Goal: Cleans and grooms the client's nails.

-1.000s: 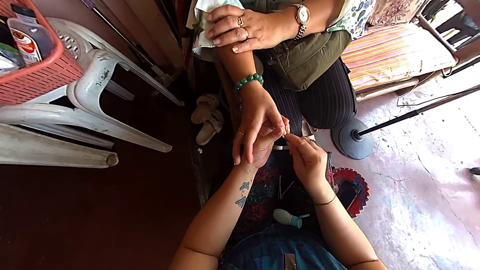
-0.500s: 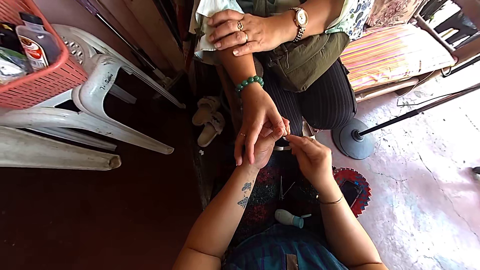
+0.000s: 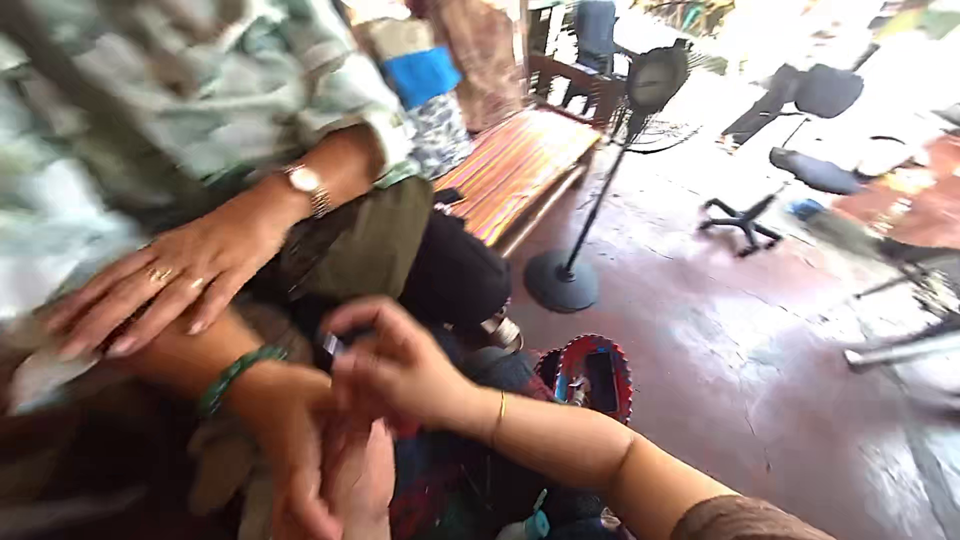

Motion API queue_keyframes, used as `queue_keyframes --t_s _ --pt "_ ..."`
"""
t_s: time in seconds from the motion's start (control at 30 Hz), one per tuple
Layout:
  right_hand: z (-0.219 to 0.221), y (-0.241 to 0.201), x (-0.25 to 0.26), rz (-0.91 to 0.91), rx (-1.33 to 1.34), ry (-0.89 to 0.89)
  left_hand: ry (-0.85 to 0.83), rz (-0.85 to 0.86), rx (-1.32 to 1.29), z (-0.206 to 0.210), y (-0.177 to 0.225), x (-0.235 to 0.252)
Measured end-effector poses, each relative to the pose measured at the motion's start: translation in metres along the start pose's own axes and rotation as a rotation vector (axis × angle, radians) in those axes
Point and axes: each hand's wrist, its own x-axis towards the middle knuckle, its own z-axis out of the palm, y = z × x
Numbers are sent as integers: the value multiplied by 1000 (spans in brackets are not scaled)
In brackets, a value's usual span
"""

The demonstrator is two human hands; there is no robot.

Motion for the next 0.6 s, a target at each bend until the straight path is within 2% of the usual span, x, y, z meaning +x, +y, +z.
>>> queue_keyframes --t_s 0.1,0.17,0.23,0.3,0.33,0.4,0.43,0.5,0.6 --pt "-31 -2 -47 45 -257 -276 -3 12 -163 -5 2 7" --pt "-67 -14 -80 141 -691 -474 -47 -62 -111 -19 -8 2" --pt "-94 -33 -107 411 -1112 -600 -14 -135 -139 -15 -7 3" --pt "-110 -58 -119 671 -1277 -616 -32 -142 -176 -10 -8 2" --pt "-114 -68 -120 705 -1312 -576 -49 -129 -167 -7 -8 1" --pt "-117 -77 -115 600 -1269 -464 -79 -104 -177 -2 -7 -1" --pt "-117 -70 -111 457 -1175 -388 -91 -103 -188 -1 -7 -2" --pt "-103 -44 -102 231 -839 -254 -89 -119 -176 3 -7 -3" --pt "-62 -10 -91 228 -363 -122 -30 -172 -192 6 -5 -4"
